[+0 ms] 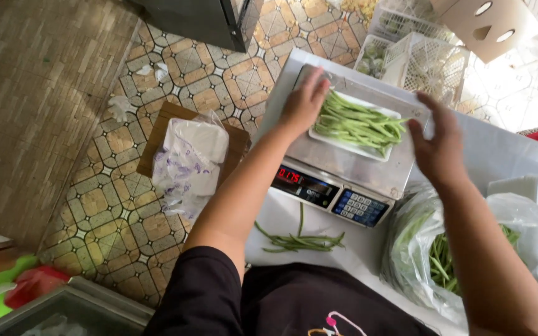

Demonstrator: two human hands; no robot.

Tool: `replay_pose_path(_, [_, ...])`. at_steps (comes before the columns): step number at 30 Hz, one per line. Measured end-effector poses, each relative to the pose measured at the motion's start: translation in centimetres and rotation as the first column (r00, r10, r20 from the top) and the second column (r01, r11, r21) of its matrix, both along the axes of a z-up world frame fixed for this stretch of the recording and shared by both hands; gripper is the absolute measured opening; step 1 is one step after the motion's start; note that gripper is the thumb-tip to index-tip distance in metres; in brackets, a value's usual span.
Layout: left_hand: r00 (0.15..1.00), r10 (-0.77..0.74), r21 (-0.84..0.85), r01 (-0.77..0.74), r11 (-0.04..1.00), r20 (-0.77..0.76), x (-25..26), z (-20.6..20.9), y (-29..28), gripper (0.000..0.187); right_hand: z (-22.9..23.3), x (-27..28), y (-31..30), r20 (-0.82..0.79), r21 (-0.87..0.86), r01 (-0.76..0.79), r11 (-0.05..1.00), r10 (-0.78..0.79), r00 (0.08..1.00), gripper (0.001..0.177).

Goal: The person is sorting green beans from a large plastic bag and placing them into small plastic trays on a digital scale for weighing.

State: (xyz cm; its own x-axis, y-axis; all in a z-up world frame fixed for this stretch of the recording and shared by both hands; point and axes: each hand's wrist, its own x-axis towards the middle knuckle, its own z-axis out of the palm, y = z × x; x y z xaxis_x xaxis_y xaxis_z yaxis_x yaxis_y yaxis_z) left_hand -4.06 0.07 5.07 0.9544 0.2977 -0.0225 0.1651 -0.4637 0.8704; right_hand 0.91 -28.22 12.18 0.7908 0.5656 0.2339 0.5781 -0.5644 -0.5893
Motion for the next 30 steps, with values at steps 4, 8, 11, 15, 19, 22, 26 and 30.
replay_pose_path(4, [0.908, 0.172, -0.159, -0.118, 0.980, 0.382, -6.5, -0.5, 1.3, 0.055, 3.9, -6.3, -7.2, 0.009, 0.275, -0.055, 0.960, 0.055, 0.998, 0.043])
replay_pose_path(8, [0.832, 0.481, -0.392, -0.360, 0.847, 0.276, -15.8, -1.0, 2.5, 0.028, -1.8, -7.8, -21.7, -0.116, 0.258, 0.131, 0.957, -0.104, 0.988, 0.017])
replay_pose_path(11, [0.711, 0.700, -0.388, -0.628, 0.674, 0.066, -21.4, -1.8, 2.8, 0.022, -7.5, -9.0, -30.7, -0.088, 0.153, 0.160, 0.975, -0.147, 0.985, 0.030])
replay_pose_path(15, [0.584, 0.805, -0.342, -0.781, 0.522, -0.105, -25.4, -2.6, 2.0, 0.014, -11.9, -9.2, -35.1, -0.121, 0.208, 0.189, 0.960, -0.167, 0.978, 0.033])
replay_pose_path(19, [0.673, 0.738, -0.361, -0.700, 0.616, -0.045, -25.7, -2.0, 1.0, 0.016, -14.8, -8.7, -37.7, -0.143, 0.260, 0.257, 0.931, -0.227, 0.964, 0.039])
replay_pose_path(22, [0.728, 0.682, -0.384, -0.611, 0.693, 0.073, -25.2, -2.5, 0.3, 0.015, -14.6, -10.9, -40.1, -0.151, 0.283, 0.341, 0.897, -0.309, 0.939, 0.044])
replay_pose_path(26, [0.739, 0.667, -0.448, -0.568, 0.691, 0.093, -25.2, -2.2, -0.8, 0.014, -5.2, -13.5, -32.2, -0.295, 0.320, 0.502, 0.803, -0.419, 0.858, 0.023])
replay_pose_path(30, [0.732, 0.680, -0.422, -0.606, 0.674, 0.033, -26.0, -1.6, -2.0, 0.015, 5.7, -16.1, -21.4, -0.450, -0.432, 0.395, 0.811, -0.574, 0.684, 0.027])
